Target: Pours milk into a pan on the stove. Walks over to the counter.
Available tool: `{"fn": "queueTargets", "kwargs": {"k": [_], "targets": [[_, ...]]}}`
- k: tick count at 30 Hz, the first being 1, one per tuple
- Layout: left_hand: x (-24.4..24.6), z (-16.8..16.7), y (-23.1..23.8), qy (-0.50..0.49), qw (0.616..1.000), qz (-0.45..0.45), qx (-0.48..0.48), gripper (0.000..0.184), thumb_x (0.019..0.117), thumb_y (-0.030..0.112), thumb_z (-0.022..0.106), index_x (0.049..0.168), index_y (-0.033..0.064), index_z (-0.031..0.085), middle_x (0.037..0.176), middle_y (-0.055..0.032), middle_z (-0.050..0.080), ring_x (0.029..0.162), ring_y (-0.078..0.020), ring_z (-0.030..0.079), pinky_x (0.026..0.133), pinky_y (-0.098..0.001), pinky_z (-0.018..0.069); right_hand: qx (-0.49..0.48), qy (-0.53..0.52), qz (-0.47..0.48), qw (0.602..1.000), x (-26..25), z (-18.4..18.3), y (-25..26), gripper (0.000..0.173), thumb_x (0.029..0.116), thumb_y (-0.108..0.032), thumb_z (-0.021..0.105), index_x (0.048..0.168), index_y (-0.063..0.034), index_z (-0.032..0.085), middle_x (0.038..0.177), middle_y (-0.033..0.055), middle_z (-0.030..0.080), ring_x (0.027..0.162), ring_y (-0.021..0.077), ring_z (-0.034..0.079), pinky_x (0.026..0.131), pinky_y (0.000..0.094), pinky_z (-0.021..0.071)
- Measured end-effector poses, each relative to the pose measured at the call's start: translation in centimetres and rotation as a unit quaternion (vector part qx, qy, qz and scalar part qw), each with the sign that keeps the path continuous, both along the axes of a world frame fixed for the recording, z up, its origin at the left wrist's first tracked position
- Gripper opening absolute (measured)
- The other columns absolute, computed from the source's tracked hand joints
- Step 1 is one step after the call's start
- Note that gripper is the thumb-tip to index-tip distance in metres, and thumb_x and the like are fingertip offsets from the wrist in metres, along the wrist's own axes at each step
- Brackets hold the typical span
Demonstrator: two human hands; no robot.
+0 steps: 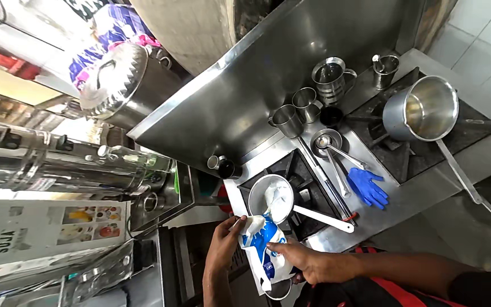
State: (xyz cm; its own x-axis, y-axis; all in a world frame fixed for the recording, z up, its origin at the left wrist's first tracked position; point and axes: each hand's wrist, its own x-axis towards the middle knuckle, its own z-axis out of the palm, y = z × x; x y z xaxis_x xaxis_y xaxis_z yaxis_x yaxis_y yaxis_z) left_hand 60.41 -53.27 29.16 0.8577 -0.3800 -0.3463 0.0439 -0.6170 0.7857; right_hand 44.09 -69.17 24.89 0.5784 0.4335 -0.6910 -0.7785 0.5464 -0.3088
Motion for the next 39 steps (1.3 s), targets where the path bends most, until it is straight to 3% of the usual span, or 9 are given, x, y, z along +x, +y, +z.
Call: {"fn": "queueTargets", "kwargs": {"k": [6, 16, 23, 29, 39], "targets": [[-0.2, 0.0, 0.2, -0.003, 1.000, 0.000, -0.010, 0.029, 0.1030, 0.024, 0.060, 0.086, 0.0027, 0.070, 0.078, -0.0103, 0.067, 0.070, -0.0198, 0.064, 0.066, -0.0354, 0.0558, -0.001, -0.002, -0.002, 1.000, -0.1, 0.3, 0.2, 0.058, 0.0958, -0.060, 0.061, 0.138, -0.0210, 0.049, 0.111, 0.0086, 0.065, 0.091, 0.0203, 0.066, 0.064, 0.0359, 0.0526], [-0.4, 0.5, 0.3, -0.010, 1.000, -0.001, -0.015, 0.028, 0.1032, 0.023, 0.059, 0.088, 0.0030, 0.071, 0.080, -0.0109, 0.069, 0.072, -0.0204, 0.066, 0.067, -0.0359, 0.0565, 0.002, -0.002, -0.016, 1.000, 0.0, 0.5, 0.2, 0.058, 0.0954, -0.055, 0.064, 0.140, -0.0233, 0.047, 0.113, 0.0085, 0.066, 0.093, 0.0206, 0.067, 0.065, 0.0364, 0.0537], [-0.2, 1.0, 0.2, -0.019, 1.000, -0.009, -0.017, 0.028, 0.1025, 0.024, 0.059, 0.086, 0.0037, 0.071, 0.080, -0.0107, 0.069, 0.072, -0.0205, 0.065, 0.067, -0.0363, 0.0560, -0.005, -0.011, -0.020, 1.000, -0.1, 0.8, -0.1, 0.049, 0.0972, -0.052, 0.063, 0.134, -0.0229, 0.050, 0.100, 0.0062, 0.066, 0.075, 0.0153, 0.065, 0.053, 0.0283, 0.0470], [-0.1, 1.6, 0.1, -0.017, 1.000, -0.013, -0.015, 0.028, 0.1030, 0.022, 0.058, 0.086, 0.0032, 0.071, 0.080, -0.0111, 0.069, 0.072, -0.0206, 0.066, 0.067, -0.0357, 0.0567, 0.000, -0.009, -0.023, 1.000, 0.0, 0.8, -0.2, 0.054, 0.0965, -0.051, 0.065, 0.139, -0.0226, 0.048, 0.107, 0.0072, 0.066, 0.086, 0.0180, 0.066, 0.061, 0.0324, 0.0510], [0.1, 1.5, 0.3, -0.019, 1.000, -0.016, -0.018, 0.028, 0.1030, 0.022, 0.058, 0.087, 0.0031, 0.071, 0.080, -0.0120, 0.069, 0.072, -0.0212, 0.066, 0.067, -0.0358, 0.0566, 0.015, -0.018, -0.024, 0.999, 0.0, 0.7, -0.2, 0.051, 0.0968, -0.050, 0.065, 0.139, -0.0256, 0.049, 0.105, 0.0057, 0.067, 0.084, 0.0165, 0.067, 0.059, 0.0305, 0.0507]]}}
